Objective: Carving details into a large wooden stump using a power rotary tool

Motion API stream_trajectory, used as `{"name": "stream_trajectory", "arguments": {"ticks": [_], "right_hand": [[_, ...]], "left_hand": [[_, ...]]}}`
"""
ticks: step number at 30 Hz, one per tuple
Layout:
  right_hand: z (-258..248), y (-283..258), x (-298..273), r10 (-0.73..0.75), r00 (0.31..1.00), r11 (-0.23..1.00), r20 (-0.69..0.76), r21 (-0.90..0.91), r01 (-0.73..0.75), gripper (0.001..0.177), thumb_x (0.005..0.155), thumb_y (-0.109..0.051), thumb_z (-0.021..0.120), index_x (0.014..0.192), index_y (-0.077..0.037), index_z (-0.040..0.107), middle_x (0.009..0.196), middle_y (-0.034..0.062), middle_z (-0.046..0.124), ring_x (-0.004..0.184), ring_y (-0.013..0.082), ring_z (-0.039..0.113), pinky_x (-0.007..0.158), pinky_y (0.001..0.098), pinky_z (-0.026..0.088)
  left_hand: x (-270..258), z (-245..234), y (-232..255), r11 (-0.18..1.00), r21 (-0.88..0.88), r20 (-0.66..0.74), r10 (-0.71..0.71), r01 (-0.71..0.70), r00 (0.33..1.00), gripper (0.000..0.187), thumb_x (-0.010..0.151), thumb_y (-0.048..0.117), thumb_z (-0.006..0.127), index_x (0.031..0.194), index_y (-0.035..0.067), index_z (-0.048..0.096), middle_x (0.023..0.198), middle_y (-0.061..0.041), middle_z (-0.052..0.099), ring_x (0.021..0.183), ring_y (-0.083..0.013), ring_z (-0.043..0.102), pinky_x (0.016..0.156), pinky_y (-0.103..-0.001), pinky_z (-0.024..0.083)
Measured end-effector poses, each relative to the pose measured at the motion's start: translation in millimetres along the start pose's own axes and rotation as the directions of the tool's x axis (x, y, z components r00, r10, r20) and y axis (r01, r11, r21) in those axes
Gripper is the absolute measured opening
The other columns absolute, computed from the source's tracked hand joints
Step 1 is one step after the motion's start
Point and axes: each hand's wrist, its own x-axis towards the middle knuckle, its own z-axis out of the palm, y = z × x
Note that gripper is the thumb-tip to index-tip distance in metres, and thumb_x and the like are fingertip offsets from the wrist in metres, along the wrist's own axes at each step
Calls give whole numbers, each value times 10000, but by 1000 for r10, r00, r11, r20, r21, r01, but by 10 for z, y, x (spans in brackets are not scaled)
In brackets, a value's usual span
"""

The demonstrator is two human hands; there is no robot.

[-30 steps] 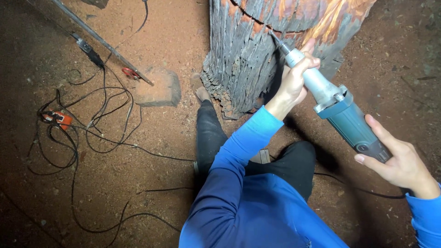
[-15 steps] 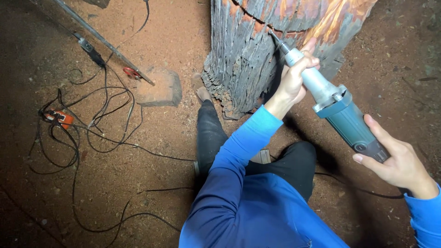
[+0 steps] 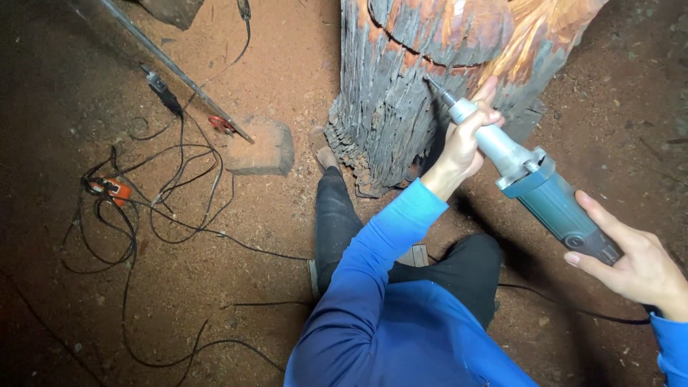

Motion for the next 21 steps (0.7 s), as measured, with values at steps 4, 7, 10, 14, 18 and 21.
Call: {"name": "stream_trajectory", "arguments": {"ticks": [4,7,10,14,18,21], "right_hand": [[9,19,-3,43,999,999,14,2,-43,1117,594,-51,881,1609,-186,434,1466,191,609,1152,424,681,940,533,578],[7,39,-13,52,998,999,22,1,-52,1120,601,-63,877,1616,-200,424,1455,194,618,1134,429,692,925,534,589],[-10,74,-9,28,999,1000,18,-13,-28,1123,588,-80,888,1608,-211,437,1437,167,637,1125,396,707,921,506,601],[-25,35,-8,32,999,999,27,41,-33,1100,607,-102,869,1603,-202,413,1515,130,574,1208,393,653,1001,517,546],[-6,99,-15,47,999,999,24,25,-48,1132,595,-105,887,1617,-233,418,1476,136,616,1093,393,717,905,504,604],[-8,136,-8,-23,1000,1000,-4,9,23,1140,558,-88,904,1596,-206,448,1460,144,627,1115,369,713,918,489,607]], "left_hand": [[27,179,75,997,74,-92,4,2,996,89,801,123,622,728,91,581,1704,-172,205,1604,-379,57,1201,-541,136],[28,169,49,997,81,-110,2,7,994,120,784,121,643,690,107,570,1699,-178,204,1599,-400,51,1203,-584,108],[0,110,30,998,69,-66,-9,13,998,88,812,123,614,731,108,582,1709,-128,218,1616,-369,48,1180,-616,197],[34,171,43,992,119,-97,-37,48,995,108,790,178,646,769,110,565,1711,-150,200,1604,-406,32,1132,-682,257],[29,153,42,992,121,-104,-30,42,994,107,817,146,640,840,68,571,1707,-185,199,1590,-422,76,1109,-614,328],[8,89,31,998,54,-45,-42,44,998,72,800,149,621,747,118,585,1711,-125,209,1620,-373,22,1141,-684,246]]}}
